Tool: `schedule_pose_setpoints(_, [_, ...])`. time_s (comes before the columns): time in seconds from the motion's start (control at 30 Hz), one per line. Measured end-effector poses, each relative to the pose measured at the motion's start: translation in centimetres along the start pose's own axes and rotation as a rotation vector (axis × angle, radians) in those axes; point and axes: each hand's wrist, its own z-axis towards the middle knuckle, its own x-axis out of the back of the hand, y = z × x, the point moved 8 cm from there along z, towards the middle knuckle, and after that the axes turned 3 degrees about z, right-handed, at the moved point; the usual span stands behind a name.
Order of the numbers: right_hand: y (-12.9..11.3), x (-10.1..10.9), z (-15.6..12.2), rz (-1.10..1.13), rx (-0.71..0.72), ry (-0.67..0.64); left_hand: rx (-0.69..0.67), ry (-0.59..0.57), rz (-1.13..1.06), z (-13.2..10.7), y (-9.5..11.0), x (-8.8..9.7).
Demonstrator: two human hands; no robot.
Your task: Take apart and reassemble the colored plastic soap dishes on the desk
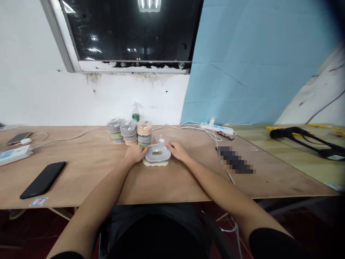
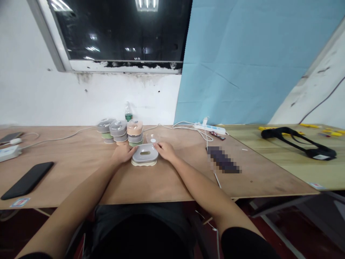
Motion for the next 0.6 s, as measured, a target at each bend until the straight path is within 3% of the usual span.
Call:
schedule_pose_setpoints(0.3, [-0.1,-3.4,0.0,-0.039,0.022,-0.215,-0.077,-0.159,-0.123,0.6,-1.2,-2.1])
schedule_pose_setpoints(0.43, [0.8,-1.7,0.4,-0.086,-0.001,-0.026,-0.071,-0.153,-0.201,0.7,-1.5,-2.6])
schedule_pose_setpoints(0.53, [1.3,0.0,1.0,-0.129,0.016,0.152,0.021,-0.117,-0.197,1.1,-2.6,-3.1])
schedule_pose_setpoints(0.6, [1.3,0.1,1.5,-0.146,0.075,0.172,0.087,-0.102,-0.192,1.3,-3.3,-3.4])
